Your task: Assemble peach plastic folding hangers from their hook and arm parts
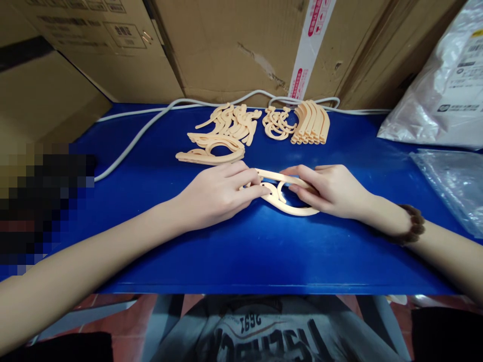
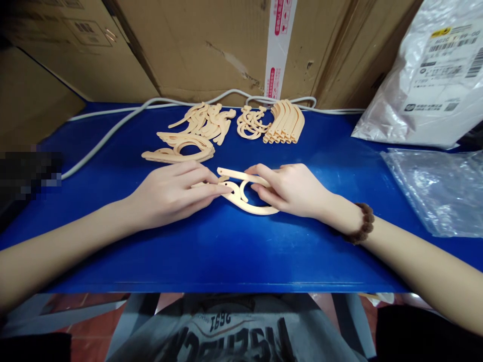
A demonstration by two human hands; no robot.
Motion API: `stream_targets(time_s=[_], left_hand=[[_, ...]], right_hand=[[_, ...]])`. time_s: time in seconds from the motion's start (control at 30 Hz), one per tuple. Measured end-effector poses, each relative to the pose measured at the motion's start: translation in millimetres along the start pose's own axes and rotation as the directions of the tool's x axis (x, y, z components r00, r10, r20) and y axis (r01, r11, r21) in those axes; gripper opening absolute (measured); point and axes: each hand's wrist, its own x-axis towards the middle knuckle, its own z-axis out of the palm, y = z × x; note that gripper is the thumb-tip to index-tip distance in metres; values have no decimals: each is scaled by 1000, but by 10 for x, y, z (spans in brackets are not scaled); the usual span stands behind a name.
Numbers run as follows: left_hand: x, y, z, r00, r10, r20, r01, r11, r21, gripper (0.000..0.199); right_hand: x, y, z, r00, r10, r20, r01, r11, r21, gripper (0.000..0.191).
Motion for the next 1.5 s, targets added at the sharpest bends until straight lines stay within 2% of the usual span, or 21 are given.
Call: stream_targets(time_s=[0.2,0.37,0.5,0.6,0.7,0.83,0.93,1.07,1.17,1.3,1.4,1.5], left_hand=[[-6,24,-29,1000,11,-15,-12,1000,-17,20],[-23,29,-25,998,2,-59,-5,998,-58,20],[-39,26,-25,999,-9,-50,6,998,-70,22],[-41,30,-37,998,-30,-53,26,997,-73,24],[-31,61,-50,993,-98,-71,91,991,-103,25],[6,143,-61,961,-275,-43,258,938,-232,29],[31,193,-60,943,-333,-26,316,914,-255,37],[33,200,-41,940,-342,-18,329,917,-225,37],[21,163,-23,950,-311,-25,296,924,-242,34],[3,98,-18,970,-239,-51,223,950,-220,36],[-2,64,-18,973,-222,-65,207,959,-192,35],[0,48,1,974,-216,-74,202,965,-168,33]], right_hand=[[-7,5,-18,1000,-9,-20,11,998,68,45],[-10,-18,-15,1000,-8,-22,14,969,245,43],[-27,-70,-11,999,41,13,-42,894,445,39],[-38,-121,-32,993,95,69,-117,799,589,36],[-29,-164,-61,986,140,91,-164,703,692,30],[-2,-212,-74,979,179,101,-194,642,742,27],[2,-250,-54,984,137,115,-177,658,731,30],[-12,-277,-19,999,-26,-32,40,787,616,36],[-20,-248,-4,986,-138,-94,166,877,451,44],[4,-161,37,945,-298,-132,326,888,325,53],[44,-119,90,926,-349,-141,374,897,235,53],[79,-119,131,930,-352,-107,364,923,124,48]])
